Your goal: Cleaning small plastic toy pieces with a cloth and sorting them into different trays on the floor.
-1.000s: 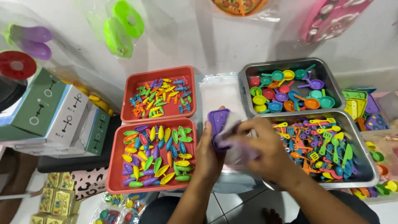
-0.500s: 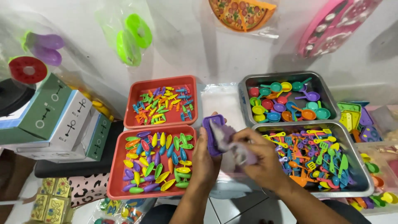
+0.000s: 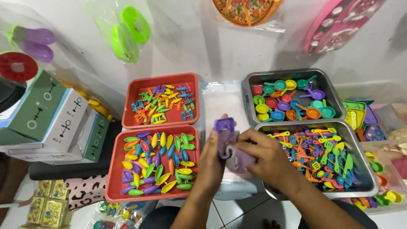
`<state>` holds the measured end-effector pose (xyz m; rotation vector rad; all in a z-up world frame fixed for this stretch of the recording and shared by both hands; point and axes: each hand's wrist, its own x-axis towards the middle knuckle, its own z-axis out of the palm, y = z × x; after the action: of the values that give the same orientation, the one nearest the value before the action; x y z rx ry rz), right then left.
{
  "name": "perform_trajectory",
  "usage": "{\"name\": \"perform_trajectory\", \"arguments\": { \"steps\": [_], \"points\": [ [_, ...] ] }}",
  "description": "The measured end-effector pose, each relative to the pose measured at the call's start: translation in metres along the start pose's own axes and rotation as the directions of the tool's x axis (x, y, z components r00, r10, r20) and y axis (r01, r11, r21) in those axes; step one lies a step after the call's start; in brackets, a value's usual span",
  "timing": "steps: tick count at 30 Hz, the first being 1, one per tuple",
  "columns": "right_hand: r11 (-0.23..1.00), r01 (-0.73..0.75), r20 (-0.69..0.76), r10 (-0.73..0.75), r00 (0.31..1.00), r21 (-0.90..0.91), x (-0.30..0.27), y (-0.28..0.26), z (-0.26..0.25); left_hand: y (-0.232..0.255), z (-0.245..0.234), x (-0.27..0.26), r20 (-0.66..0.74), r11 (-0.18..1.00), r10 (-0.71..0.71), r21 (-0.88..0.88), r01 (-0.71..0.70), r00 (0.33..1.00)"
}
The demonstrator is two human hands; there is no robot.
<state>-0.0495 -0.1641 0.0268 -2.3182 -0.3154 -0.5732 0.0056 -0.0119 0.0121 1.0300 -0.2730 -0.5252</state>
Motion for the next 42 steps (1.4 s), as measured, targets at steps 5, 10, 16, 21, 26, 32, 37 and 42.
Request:
{"name": "perform_trajectory", "arguments": {
  "steps": [5,10,16,21,26,32,37,42],
  "points": [
    [0.994,0.048,-0.153,-0.063,0.986,-0.103,-0.002,-0.016,0.008,0.002,0.003,0.000,0.016,0.988,0.051,0.142,-0.053,0.999],
    [0.999,0.009,-0.163,-0.017,0.987,-0.051,0.000,-0.022,0.004,-0.006,0.003,-0.005,0.030,1.000,0.001,0.005,-0.001,1.000],
    [0.998,0.041,-0.244,-0.054,0.968,-0.057,-0.002,-0.021,-0.001,-0.015,0.010,-0.003,0.072,0.999,0.037,0.023,-0.038,0.997],
    [0.994,-0.003,-0.276,-0.027,0.961,-0.108,-0.001,-0.015,0.000,-0.026,0.010,-0.003,0.175,0.985,-0.015,-0.169,0.045,0.984],
    [0.915,-0.129,-0.295,0.253,0.922,0.382,0.004,-0.009,0.002,-0.012,0.013,0.003,-0.184,0.943,0.025,-0.323,-0.085,0.983],
    [0.910,-0.214,-0.541,0.386,0.747,0.355,0.004,0.009,-0.006,-0.016,0.008,0.002,-0.051,0.948,0.156,-0.274,-0.164,0.986],
    [0.993,-0.018,-0.350,-0.024,0.937,-0.117,-0.003,-0.008,0.011,-0.005,0.028,-0.008,-0.059,0.953,0.162,-0.250,-0.171,0.985],
    [0.978,-0.159,-0.255,0.190,0.948,0.138,-0.006,-0.012,0.012,-0.009,0.015,-0.006,0.140,0.814,0.336,0.455,-0.362,0.931]
  ]
}}
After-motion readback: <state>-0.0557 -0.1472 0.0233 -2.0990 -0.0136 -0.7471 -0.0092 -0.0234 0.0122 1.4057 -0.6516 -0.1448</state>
